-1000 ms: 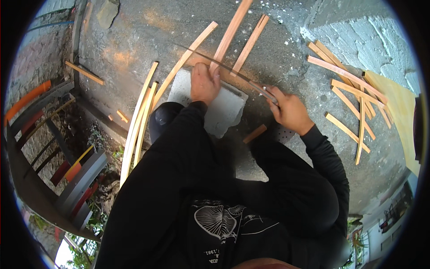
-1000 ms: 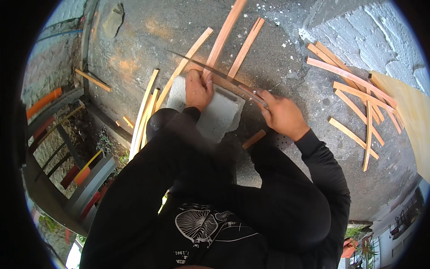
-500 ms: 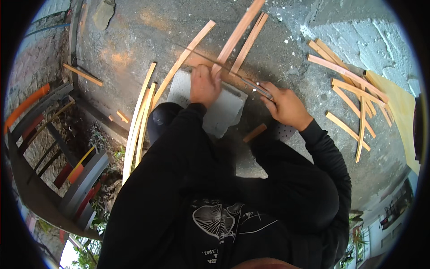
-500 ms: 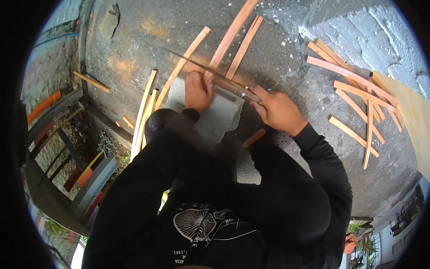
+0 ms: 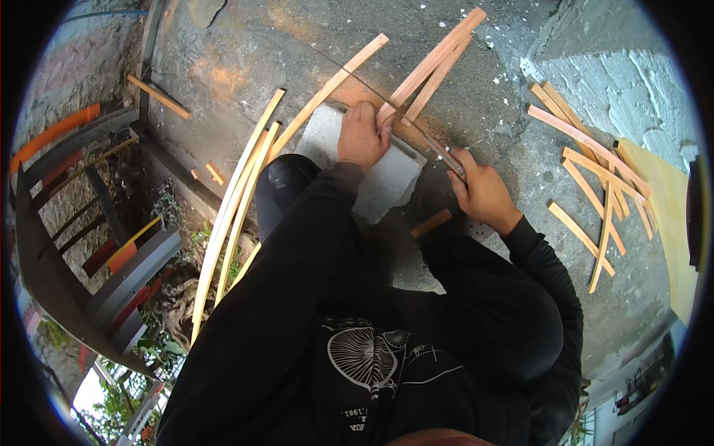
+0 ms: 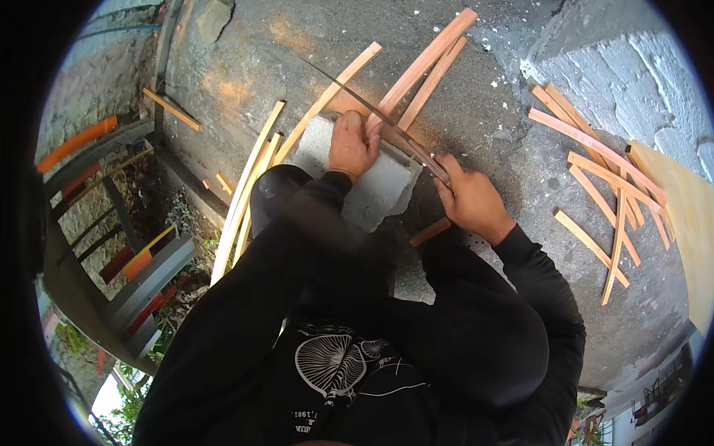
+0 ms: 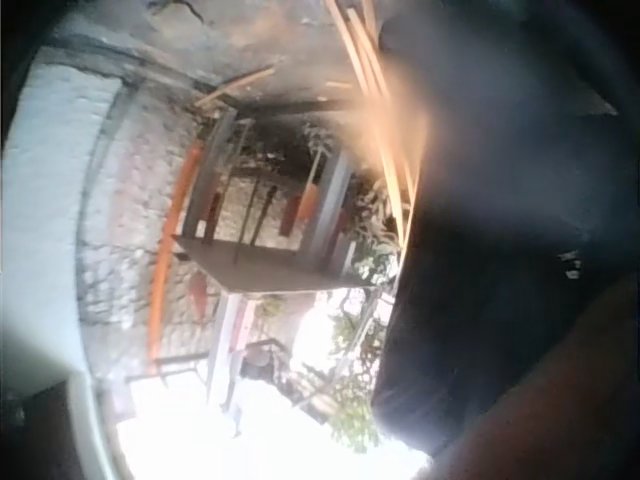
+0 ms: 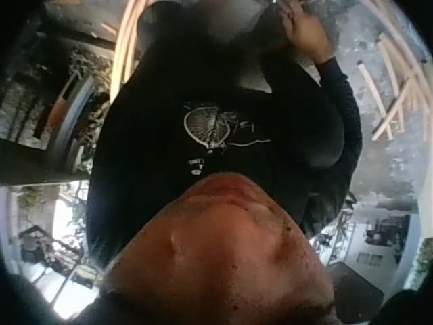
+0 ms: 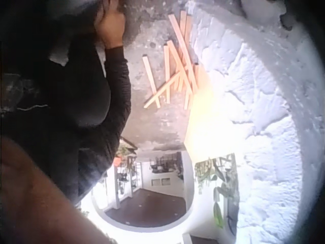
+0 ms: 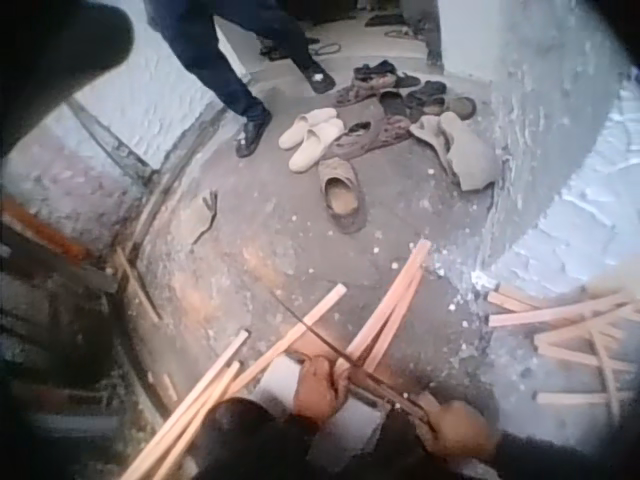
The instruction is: Sawing thin strips of wood on a cinder block.
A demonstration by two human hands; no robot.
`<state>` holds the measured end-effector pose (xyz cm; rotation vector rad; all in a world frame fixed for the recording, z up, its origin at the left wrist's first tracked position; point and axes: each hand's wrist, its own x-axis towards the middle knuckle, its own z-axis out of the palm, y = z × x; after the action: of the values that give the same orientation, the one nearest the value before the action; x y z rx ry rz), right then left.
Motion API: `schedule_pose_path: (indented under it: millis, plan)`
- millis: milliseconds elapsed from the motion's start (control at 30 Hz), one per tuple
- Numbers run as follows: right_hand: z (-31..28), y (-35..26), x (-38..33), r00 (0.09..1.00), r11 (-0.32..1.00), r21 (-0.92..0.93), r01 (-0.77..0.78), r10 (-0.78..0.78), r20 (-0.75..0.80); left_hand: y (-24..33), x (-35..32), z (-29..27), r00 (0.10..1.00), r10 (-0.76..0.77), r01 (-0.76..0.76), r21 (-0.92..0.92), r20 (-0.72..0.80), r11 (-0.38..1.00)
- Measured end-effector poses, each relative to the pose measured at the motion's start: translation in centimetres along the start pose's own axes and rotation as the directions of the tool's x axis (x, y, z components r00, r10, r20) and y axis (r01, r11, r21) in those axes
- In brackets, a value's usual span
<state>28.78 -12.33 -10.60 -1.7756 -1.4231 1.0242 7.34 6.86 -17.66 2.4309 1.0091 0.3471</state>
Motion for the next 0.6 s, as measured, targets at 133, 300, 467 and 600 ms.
schedule_pose_path:
  millis: [133, 300, 467, 600]
  plan:
    - [-0.1, 0.1, 0.9, 1.0, 1.0, -0.024, 0.004, -0.003, 0.015, 1.5, 1.1, -1.1, 0.984, -0.164, 0.156, 0.108, 0.068, 0.982]
    - [0.3, 0.8, 0.2, 0.999, 1.0, -0.028, -0.005, 0.003, -0.048, 3.2, 4.3, -1.7, 0.901, -0.334, 0.205, 0.408, 0.277, 0.89]
    - [-0.3, -0.5, 0.6, 1.0, 0.98, -0.197, 0.018, -0.016, 0.008, 0.9, 3.6, -2.7, 0.909, -0.291, 0.123, 0.474, 0.299, 0.872]
    - [-0.9, -1.1, 0.4, 0.998, 0.977, -0.212, -0.011, 0.024, 0.059, -0.5, 4.0, -5.8, 0.928, -0.097, -0.122, 0.538, 0.36, 0.834]
